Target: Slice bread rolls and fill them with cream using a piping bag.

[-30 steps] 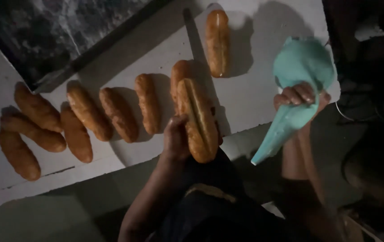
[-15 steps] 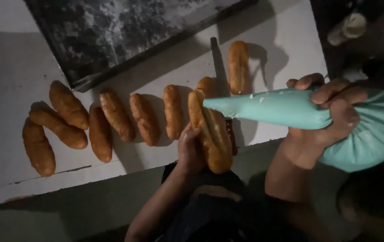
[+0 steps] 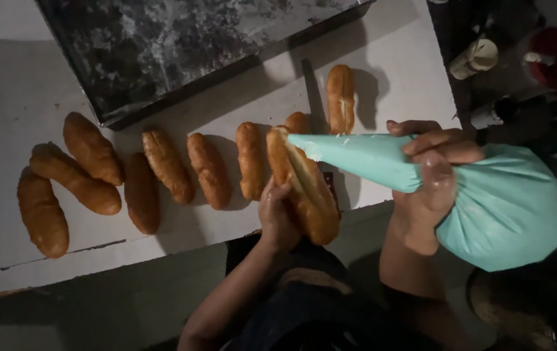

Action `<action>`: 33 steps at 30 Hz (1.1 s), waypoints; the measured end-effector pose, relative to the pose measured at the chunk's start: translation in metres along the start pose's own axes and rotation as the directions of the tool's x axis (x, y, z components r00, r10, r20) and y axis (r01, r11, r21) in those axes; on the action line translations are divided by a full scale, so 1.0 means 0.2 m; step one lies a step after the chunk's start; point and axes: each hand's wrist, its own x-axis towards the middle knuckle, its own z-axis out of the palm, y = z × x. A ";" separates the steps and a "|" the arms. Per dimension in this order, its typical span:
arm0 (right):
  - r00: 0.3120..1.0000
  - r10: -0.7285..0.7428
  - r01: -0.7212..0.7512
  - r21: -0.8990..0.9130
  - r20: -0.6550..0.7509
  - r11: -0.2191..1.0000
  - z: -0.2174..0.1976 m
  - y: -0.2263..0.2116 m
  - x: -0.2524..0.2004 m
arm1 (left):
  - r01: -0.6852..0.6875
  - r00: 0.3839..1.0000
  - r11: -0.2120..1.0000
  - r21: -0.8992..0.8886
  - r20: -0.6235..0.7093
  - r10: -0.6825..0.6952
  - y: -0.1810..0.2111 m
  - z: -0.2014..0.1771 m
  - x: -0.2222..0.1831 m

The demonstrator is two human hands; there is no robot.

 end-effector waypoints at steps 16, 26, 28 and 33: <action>0.996 0.081 -0.082 -0.005 -0.032 0.997 0.06 -0.06 -0.04 | -0.021 1.000 0.999 0.033 -0.003 0.021 -0.08 -0.07 -0.04; 0.997 0.079 -0.079 0.036 -0.006 0.996 0.05 -0.05 -0.05 | -0.033 0.998 0.992 0.120 -0.056 0.040 -0.11 -0.11 -0.05; 0.996 0.087 -0.087 0.029 -0.007 0.996 0.06 -0.06 -0.06 | -0.031 0.998 0.995 0.097 -0.045 0.035 -0.10 -0.09 -0.06; 0.997 0.071 -0.072 -0.048 -0.027 0.996 0.08 -0.08 -0.07 | -0.039 0.999 0.996 0.076 -0.008 0.039 -0.09 -0.08 -0.05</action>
